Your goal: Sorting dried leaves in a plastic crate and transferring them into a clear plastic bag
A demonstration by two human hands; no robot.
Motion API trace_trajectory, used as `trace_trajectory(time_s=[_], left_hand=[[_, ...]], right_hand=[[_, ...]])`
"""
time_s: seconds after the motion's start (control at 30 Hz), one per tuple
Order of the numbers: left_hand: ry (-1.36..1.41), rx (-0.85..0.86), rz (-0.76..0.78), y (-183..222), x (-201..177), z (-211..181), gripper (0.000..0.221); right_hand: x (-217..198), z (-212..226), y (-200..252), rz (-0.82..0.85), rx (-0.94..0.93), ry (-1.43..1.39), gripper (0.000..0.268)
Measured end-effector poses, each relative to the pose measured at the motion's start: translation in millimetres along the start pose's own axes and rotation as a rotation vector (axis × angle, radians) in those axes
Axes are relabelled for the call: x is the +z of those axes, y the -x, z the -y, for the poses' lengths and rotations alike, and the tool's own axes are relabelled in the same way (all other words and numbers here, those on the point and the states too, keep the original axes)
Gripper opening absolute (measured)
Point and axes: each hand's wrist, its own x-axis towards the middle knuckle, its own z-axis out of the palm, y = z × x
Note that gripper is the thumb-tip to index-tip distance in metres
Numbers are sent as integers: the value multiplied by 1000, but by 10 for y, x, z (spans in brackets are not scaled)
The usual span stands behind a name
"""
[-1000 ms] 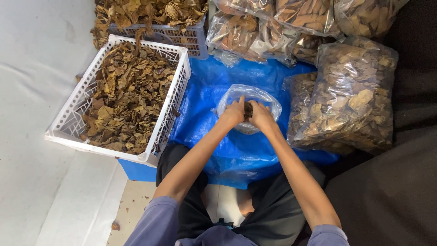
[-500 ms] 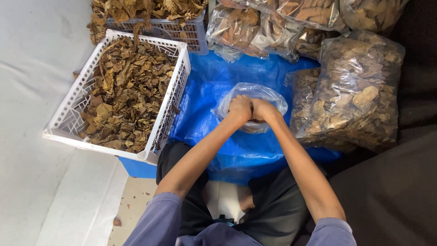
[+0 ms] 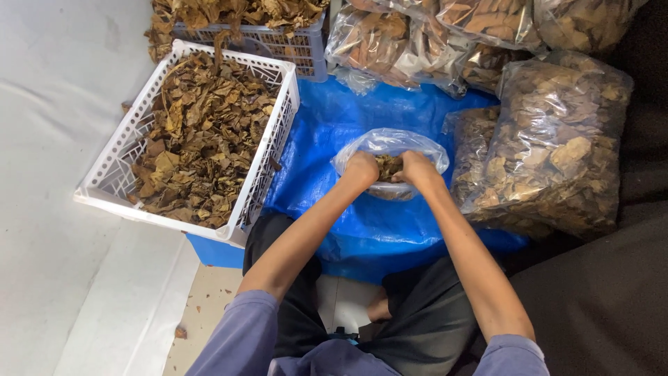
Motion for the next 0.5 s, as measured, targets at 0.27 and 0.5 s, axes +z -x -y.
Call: trace_trajectory(time_s=[0.27, 0.5], left_hand=[[335, -253, 152, -7, -480, 22, 22], [577, -368, -3, 202, -835, -79, 19]], right_hand=[[-521, 549, 611, 75, 62, 114, 56], [-13, 78, -143, -15, 37, 113, 34]])
